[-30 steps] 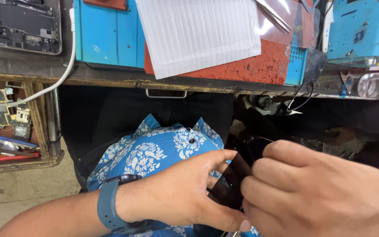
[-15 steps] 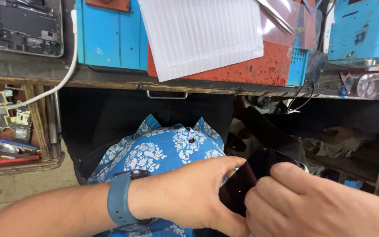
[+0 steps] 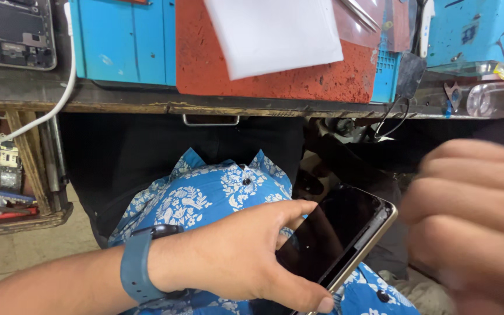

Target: The person removes the back cover of a mobile phone, disconnects the internal battery and components using a prying tool, and installs a new screen assembly by hand.

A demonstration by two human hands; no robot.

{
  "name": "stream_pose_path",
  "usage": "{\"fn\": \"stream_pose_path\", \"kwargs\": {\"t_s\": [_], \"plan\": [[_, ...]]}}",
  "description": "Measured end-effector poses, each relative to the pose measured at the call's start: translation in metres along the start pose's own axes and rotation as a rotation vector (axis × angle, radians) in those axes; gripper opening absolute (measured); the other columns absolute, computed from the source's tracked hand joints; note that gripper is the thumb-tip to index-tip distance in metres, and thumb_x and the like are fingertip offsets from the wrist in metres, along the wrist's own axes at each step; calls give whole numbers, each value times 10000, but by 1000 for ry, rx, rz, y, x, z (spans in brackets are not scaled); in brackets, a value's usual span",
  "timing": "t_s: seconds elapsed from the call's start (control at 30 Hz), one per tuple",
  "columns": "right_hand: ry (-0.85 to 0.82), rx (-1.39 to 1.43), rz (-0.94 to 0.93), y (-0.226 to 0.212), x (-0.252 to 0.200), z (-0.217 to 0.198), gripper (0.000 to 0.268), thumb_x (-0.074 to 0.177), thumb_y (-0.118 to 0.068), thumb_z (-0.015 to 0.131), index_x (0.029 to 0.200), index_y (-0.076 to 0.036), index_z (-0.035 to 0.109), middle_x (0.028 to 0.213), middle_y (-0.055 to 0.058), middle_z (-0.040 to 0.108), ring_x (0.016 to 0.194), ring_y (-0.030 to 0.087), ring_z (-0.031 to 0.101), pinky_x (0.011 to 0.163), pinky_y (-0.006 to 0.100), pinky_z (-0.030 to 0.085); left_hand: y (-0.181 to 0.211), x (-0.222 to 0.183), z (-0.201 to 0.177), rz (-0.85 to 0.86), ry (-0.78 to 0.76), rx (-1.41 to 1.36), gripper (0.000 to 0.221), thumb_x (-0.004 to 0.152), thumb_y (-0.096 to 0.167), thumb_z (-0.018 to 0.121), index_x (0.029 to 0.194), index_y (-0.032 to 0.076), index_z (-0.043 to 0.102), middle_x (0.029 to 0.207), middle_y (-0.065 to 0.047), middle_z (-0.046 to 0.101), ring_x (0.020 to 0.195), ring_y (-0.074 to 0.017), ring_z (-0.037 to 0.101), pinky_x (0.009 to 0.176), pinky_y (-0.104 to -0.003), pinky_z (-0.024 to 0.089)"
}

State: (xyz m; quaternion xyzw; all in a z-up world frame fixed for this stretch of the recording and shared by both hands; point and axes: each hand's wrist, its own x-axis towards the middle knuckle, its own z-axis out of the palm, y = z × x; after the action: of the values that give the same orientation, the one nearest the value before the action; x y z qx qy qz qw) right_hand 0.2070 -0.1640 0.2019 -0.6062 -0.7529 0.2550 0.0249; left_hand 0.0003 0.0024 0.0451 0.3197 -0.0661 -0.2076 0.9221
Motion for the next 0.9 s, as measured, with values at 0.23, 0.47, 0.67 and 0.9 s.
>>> {"fn": "stream_pose_path", "kwargs": {"t_s": [0.23,0.47,0.67,0.9], "plan": [[145,35,68,16,-23,-3,295,773,-460,729,779,-185,624,835,-22,674,774,196,673,643,354,538,-9,-2,-7,-105,23,33,1112,780,373,879,1618,-63,293,1523,-253,535,1410,-332,533,1178,-436,381],[287,175,84,-1,15,-2,259,767,-159,857,955,-71,703,949,74,716,889,214,765,757,324,641,-3,-5,-8,-168,47,31,1144,775,382,883,1657,26,249,1514,-210,489,1387,-318,532,1157,-437,398],[253,336,35,12,7,-1,278,797,-158,859,1007,-60,707,992,84,725,933,224,779,756,307,648,-7,-2,-8,-165,70,165,1127,771,344,883,1668,61,262,1543,-195,465,1393,-291,497,1145,-440,422],[233,549,-19,33,6,9,229,845,-129,816,1026,-49,702,1109,114,715,1065,283,749,872,369,629,-1,4,-16,-166,-73,50,1044,821,208,821,1664,30,232,1573,-171,479,1393,-279,554,1146,-417,444]]}}
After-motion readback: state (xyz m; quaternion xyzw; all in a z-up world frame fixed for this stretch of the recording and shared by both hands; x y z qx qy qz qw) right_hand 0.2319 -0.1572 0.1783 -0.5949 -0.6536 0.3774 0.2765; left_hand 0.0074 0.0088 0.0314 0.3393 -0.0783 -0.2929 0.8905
